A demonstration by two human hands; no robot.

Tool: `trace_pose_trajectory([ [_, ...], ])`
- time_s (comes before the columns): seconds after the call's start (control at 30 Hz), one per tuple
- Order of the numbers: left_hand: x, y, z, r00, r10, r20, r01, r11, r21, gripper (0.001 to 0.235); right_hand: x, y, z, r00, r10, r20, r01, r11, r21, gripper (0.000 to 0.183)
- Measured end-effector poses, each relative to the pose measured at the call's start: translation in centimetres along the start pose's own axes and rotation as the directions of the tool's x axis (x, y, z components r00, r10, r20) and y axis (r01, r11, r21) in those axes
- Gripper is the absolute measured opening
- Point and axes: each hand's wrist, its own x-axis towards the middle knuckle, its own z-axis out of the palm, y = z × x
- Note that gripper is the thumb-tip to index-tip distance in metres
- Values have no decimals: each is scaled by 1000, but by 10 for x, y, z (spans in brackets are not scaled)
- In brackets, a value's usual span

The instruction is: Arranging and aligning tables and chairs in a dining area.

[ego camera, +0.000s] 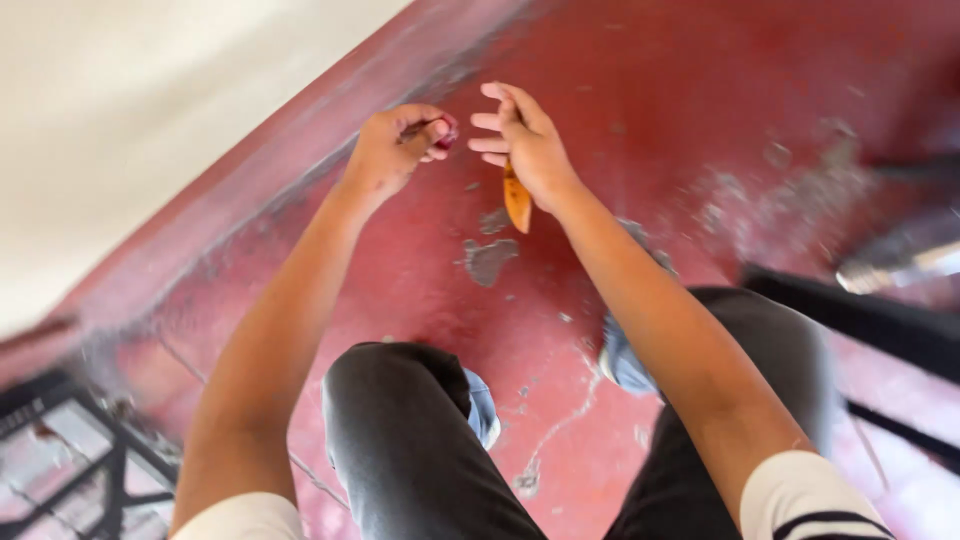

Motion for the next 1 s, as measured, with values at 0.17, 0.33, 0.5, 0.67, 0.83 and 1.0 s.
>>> trace_pose_trajectory([
  [0.17,-20,133,194,933,350,79,-358,924,135,15,-135,-99,-95,969,-57,-240,107,974,200,33],
  [0.33,-145,217,336,962,209,178,-213,977,5,19,-326,-126,-139,861,-42,-507,235,916,324,27],
  [0.5,-338,293,379,826,144,544,-141,989,-48,42,-538,-160,-73,573,205,-794,387,786,482,30],
  [0.67,-476,379,371,575,-10,818,-115,989,93,52,-690,-163,20,421,333,-844,703,469,535,41],
  [0.83,-544,387,427,337,-130,933,-378,888,261,55,-794,-126,37,264,416,-870,828,365,425,40],
  [1.0,-579,402,542,311,-36,950,-457,871,183,30,-917,-111,-18,136,286,-949,850,458,260,21],
])
